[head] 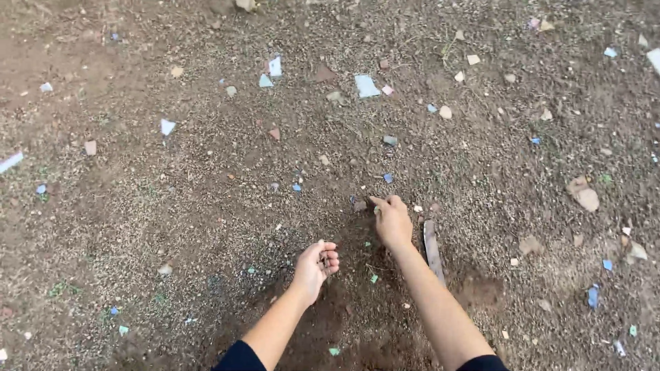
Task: Digging and clearing a patch of soil using a machete.
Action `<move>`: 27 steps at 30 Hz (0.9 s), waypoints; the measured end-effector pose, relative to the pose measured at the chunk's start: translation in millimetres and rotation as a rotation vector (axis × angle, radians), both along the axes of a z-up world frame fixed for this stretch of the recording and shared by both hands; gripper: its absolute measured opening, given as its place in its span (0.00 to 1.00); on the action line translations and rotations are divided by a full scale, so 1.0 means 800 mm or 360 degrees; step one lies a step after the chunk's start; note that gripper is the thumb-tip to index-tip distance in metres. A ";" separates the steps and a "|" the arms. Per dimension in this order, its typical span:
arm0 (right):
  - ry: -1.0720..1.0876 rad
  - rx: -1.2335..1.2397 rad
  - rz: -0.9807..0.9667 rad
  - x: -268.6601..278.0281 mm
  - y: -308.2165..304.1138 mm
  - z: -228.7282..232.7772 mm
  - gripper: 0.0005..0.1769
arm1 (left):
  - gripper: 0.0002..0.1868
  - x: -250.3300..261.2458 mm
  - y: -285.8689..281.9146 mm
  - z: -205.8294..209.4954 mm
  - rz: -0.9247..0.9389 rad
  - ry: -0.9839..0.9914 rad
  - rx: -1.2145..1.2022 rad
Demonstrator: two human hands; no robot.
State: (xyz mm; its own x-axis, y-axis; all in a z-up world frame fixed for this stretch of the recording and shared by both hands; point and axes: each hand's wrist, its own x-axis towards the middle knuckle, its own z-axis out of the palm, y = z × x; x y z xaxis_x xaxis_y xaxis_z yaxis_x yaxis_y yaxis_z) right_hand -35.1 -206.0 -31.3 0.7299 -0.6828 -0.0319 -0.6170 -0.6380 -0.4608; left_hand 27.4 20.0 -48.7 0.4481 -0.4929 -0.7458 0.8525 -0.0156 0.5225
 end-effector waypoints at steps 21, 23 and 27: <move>0.0336 -0.0188 0.1841 -0.063 0.184 0.011 0.22 | 0.16 0.018 0.006 0.001 0.0216 -0.0167 -0.0033; 0.0390 -0.0182 0.1833 -0.065 0.187 0.006 0.20 | 0.16 0.015 0.004 0.005 0.0183 -0.0143 -0.0049; 0.0591 -0.0202 0.1843 -0.074 0.189 -0.002 0.14 | 0.16 0.015 -0.002 0.024 0.0135 -0.0157 -0.0041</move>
State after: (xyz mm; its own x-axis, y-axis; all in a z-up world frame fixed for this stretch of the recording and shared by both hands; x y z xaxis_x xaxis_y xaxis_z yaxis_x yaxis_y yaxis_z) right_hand -94.1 -55.0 -32.9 0.8693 0.3509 -0.3480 0.2646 -0.9252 -0.2721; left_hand 39.2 18.5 -29.2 0.5594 -0.4687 -0.6837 0.7947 0.0688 0.6030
